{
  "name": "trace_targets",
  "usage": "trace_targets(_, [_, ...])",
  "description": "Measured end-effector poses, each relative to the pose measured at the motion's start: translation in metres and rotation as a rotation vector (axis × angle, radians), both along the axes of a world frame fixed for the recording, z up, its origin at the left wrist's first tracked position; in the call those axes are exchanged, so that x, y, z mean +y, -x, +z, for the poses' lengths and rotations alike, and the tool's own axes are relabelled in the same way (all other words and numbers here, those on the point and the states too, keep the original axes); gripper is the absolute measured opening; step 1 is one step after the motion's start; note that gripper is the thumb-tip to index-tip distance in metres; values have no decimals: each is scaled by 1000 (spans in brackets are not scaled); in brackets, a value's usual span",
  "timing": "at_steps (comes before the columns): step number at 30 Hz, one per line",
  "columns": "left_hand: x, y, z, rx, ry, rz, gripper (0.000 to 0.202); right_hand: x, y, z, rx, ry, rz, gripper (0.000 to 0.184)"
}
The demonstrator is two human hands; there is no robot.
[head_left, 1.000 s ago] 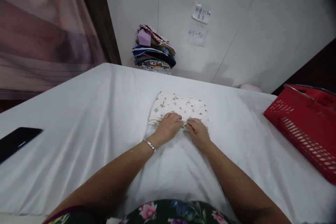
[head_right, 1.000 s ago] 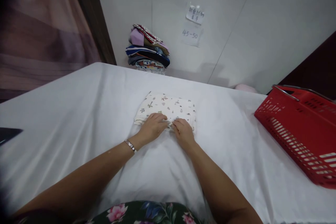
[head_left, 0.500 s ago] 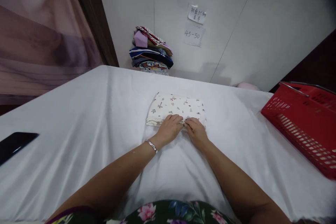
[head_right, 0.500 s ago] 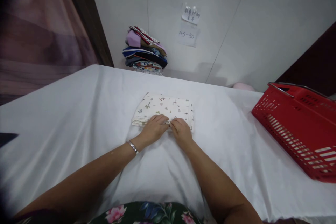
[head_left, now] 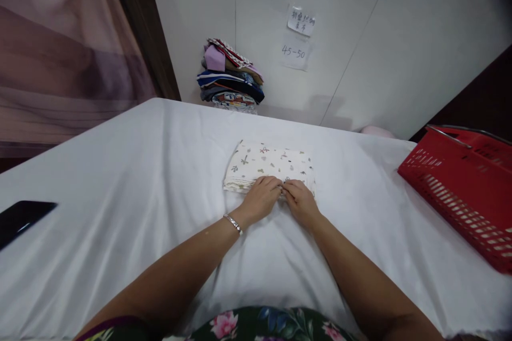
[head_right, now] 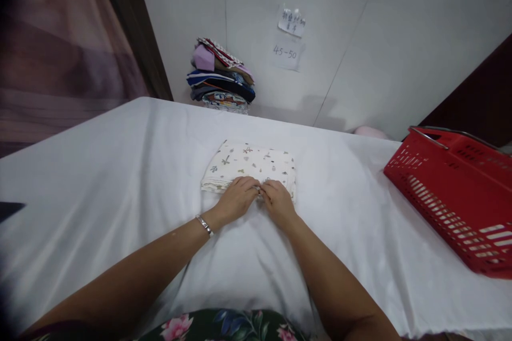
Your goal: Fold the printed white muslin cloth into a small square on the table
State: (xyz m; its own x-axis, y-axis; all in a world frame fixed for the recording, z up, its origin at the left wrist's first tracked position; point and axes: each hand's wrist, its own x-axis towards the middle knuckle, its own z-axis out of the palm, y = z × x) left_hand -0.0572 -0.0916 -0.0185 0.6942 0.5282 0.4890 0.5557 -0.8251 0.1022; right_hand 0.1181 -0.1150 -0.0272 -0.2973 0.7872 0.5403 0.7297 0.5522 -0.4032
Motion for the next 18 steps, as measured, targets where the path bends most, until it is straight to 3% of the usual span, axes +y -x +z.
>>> trace_targets(7, [0,1,-5,-11,30,37,12,-8,-6,12,-98,84,111,35])
trace_targets(18, [-1,2,-4,49,28,111,12,-4,-7,-3,-104,9,60,29])
